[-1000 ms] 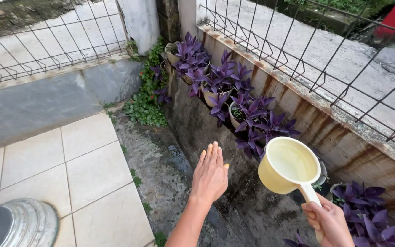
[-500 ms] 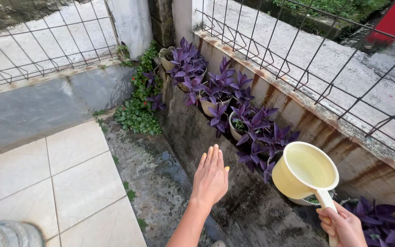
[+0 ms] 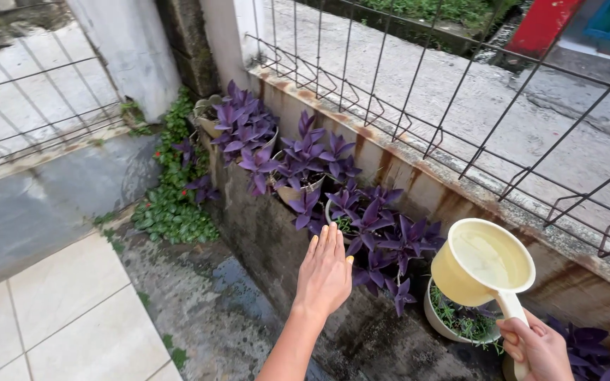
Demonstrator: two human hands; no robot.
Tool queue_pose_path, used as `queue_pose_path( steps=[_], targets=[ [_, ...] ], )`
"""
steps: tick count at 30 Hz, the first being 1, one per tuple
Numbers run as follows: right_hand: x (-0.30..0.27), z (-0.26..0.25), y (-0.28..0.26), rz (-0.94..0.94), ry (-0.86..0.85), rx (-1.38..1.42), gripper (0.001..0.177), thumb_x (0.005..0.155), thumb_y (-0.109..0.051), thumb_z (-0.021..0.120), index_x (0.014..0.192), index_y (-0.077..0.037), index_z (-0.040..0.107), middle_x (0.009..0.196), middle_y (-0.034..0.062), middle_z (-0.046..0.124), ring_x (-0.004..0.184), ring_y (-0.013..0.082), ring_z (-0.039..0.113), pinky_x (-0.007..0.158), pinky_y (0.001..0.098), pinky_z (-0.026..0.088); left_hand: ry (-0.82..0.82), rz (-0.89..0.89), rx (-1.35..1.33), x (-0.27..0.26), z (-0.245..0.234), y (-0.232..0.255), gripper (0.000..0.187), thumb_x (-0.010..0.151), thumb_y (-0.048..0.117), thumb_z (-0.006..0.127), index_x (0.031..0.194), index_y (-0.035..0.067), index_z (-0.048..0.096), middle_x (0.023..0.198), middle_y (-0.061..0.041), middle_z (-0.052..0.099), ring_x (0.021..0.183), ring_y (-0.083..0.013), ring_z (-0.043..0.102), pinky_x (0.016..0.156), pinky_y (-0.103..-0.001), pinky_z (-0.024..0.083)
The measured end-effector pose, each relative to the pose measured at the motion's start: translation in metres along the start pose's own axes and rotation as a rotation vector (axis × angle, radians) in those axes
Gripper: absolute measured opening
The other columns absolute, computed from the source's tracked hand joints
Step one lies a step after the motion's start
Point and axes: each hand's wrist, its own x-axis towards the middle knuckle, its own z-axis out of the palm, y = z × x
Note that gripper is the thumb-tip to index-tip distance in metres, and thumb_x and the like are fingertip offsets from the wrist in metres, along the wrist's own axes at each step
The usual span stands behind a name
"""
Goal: Watering various potted plants in an outdoor garden area using a plastic dipper.
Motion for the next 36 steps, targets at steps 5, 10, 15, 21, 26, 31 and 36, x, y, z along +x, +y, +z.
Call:
queue_pose_path(
  steps=[5, 10, 15, 21, 26, 31, 36],
  targets=[
    [0.011, 0.0, -0.005, -0.056, 0.012, 0.062, 0.05, 0.084, 0.007, 0.063, 0.134, 0.01, 0.062, 0.073, 0.0021, 0.044, 0.053, 0.0072, 0.036, 0.04, 0.0241, 0.025, 0.028, 0.063, -0.003, 0.036, 0.012, 0.001, 0.063, 0.107, 0.032, 0.033, 0.153, -0.01, 0.028, 0.164, -0.025, 0.023, 0.153, -0.0335, 0.021, 0.123, -0.044, 0.017],
    [-0.003, 0.008, -0.018, -0.09, 0.074, 0.068, 0.051, 0.082, 0.007, 0.063, 0.133, 0.006, 0.064, 0.071, 0.0027, 0.045, 0.053, 0.0068, 0.037, 0.041, 0.023, 0.027, 0.012, 0.104, -0.03, 0.058, 0.018, 0.009, 0.063, 0.107, 0.031, 0.035, 0.152, -0.012, 0.03, 0.164, -0.025, 0.024, 0.153, -0.0336, 0.022, 0.123, -0.044, 0.018],
    [-0.013, 0.01, -0.025, -0.08, 0.123, 0.062, 0.05, 0.079, 0.009, 0.065, 0.129, 0.007, 0.064, 0.07, 0.0013, 0.048, 0.052, 0.006, 0.038, 0.041, 0.0236, 0.027, 0.027, 0.162, -0.086, 0.081, 0.032, 0.02, 0.063, 0.105, 0.031, 0.038, 0.151, -0.012, 0.032, 0.162, -0.026, 0.026, 0.152, -0.034, 0.024, 0.122, -0.044, 0.018],
    [-0.018, 0.004, -0.018, -0.073, 0.17, 0.077, 0.045, 0.08, 0.008, 0.065, 0.125, 0.009, 0.066, 0.069, 0.0015, 0.047, 0.051, 0.0066, 0.037, 0.041, 0.024, 0.026, 0.023, 0.256, -0.122, 0.108, 0.036, 0.032, 0.062, 0.105, 0.031, 0.041, 0.15, -0.012, 0.035, 0.163, -0.025, 0.029, 0.152, -0.0337, 0.026, 0.123, -0.044, 0.02],
    [-0.032, 0.011, -0.02, -0.095, 0.219, 0.104, 0.043, 0.08, 0.008, 0.065, 0.123, 0.013, 0.065, 0.068, 0.0031, 0.048, 0.049, 0.0078, 0.036, 0.04, 0.0245, 0.025, 0.02, 0.349, -0.148, 0.137, 0.038, 0.04, 0.063, 0.104, 0.03, 0.041, 0.149, -0.012, 0.035, 0.162, -0.026, 0.029, 0.151, -0.0342, 0.027, 0.123, -0.044, 0.02],
    [-0.048, 0.025, -0.031, -0.053, 0.315, 0.123, 0.052, 0.079, 0.009, 0.064, 0.131, 0.008, 0.065, 0.069, 0.0019, 0.05, 0.052, 0.0064, 0.04, 0.041, 0.0239, 0.028, -0.014, 0.386, -0.179, 0.156, 0.031, 0.044, 0.063, 0.104, 0.03, 0.041, 0.15, -0.012, 0.034, 0.161, -0.026, 0.029, 0.151, -0.0342, 0.027, 0.122, -0.044, 0.02],
    [-0.051, 0.02, -0.015, -0.064, 0.34, 0.166, 0.051, 0.08, 0.008, 0.064, 0.131, 0.009, 0.064, 0.069, 0.0021, 0.05, 0.051, 0.0064, 0.041, 0.04, 0.0235, 0.028, -0.029, 0.453, -0.164, 0.166, 0.04, 0.048, 0.062, 0.105, 0.031, 0.04, 0.15, -0.012, 0.034, 0.162, -0.026, 0.029, 0.152, -0.0345, 0.026, 0.123, -0.044, 0.02]
  ],
)
